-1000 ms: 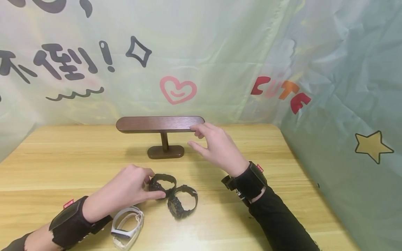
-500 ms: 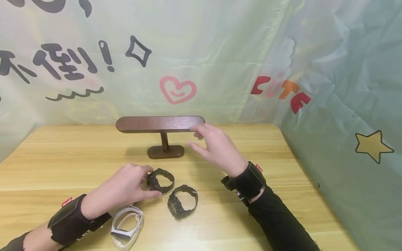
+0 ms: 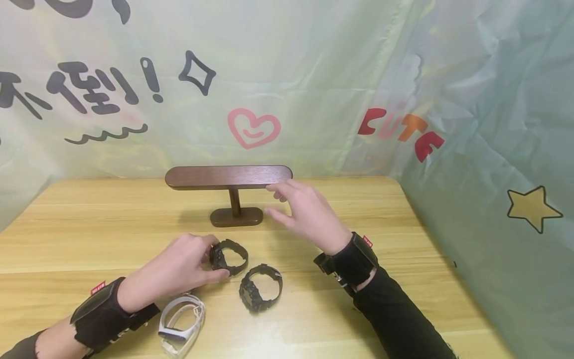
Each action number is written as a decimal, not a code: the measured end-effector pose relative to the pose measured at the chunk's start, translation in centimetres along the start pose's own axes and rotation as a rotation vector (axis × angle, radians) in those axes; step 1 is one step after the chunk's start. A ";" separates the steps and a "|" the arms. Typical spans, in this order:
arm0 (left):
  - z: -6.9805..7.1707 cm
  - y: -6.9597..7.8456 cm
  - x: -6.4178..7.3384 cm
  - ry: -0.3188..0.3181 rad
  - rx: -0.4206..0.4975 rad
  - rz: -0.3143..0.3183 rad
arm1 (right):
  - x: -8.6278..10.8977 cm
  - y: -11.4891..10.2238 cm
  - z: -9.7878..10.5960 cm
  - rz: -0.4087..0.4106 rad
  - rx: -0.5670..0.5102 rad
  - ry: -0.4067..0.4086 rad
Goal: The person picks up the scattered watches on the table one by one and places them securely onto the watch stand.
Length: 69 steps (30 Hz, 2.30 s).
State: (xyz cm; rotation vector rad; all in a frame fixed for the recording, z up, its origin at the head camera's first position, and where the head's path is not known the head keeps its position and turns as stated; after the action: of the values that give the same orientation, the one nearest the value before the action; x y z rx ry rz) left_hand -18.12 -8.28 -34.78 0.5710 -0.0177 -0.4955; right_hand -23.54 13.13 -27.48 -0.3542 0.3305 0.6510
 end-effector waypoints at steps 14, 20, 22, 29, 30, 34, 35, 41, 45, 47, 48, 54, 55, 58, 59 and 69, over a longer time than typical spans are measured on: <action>2.2 0.8 -0.4 0.080 -0.017 -0.064 | 0.4 -1.2 0.0 0.035 -0.008 -0.095; 3.6 1.4 0.0 0.184 -0.035 -0.132 | 0.6 -2.4 -0.3 0.104 -0.024 -0.154; 4.0 1.7 0.2 0.211 -0.043 -0.151 | 0.7 -2.7 -0.5 0.126 -0.032 -0.168; 5.2 2.7 0.5 0.273 -0.067 -0.213 | 0.9 -4.1 -0.8 0.190 -0.019 -0.175; 5.4 2.9 0.6 0.277 -0.064 -0.220 | 0.9 -4.3 -0.8 0.201 -0.016 -0.173; 6.0 3.4 0.9 0.295 -0.047 -0.254 | 1.0 -5.0 -1.1 0.239 -0.020 -0.161; 6.1 3.5 1.0 0.302 -0.047 -0.263 | 1.1 -5.1 -1.2 0.246 -0.021 -0.159; 6.6 4.4 1.5 0.318 -0.062 -0.304 | 1.2 -6.0 -1.8 0.266 -0.047 -0.140; 6.7 5.0 1.8 0.325 -0.072 -0.317 | 1.3 -6.5 -1.8 0.280 -0.071 -0.110; 6.7 5.2 1.9 0.333 -0.079 -0.327 | 1.3 -6.6 -1.9 0.289 -0.080 -0.100; 6.7 5.3 2.0 0.338 -0.082 -0.330 | 1.3 -6.7 -1.9 0.290 -0.084 -0.098; 6.7 5.8 2.2 0.364 -0.101 -0.353 | 1.5 -7.0 -2.0 0.289 -0.105 -0.093; 6.7 5.9 2.3 0.367 -0.101 -0.356 | 1.5 -7.0 -2.0 0.291 -0.109 -0.089; 6.7 6.1 2.3 0.379 -0.098 -0.370 | 1.5 -7.1 -1.9 0.298 -0.129 -0.076; 6.8 6.2 2.4 0.384 -0.093 -0.377 | 1.5 -7.2 -1.9 0.300 -0.137 -0.072; 7.0 6.2 2.4 0.438 -0.063 -0.440 | 1.3 -7.2 -1.8 0.324 -0.241 -0.031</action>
State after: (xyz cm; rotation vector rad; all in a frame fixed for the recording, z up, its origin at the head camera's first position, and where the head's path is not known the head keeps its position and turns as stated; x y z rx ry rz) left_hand -14.31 -8.44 -25.94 0.6135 0.5491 -0.7848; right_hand -18.37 7.74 -28.08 -0.5258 0.2821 1.0174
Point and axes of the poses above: each hand's wrist, its own x-axis away from the middle knuckle, its own z-axis out of the back of the hand, y = z × x, the point moved 7 cm from there along -x, towards the middle knuckle, and after that the axes turned 7 degrees about x, right-handed, at the moved point
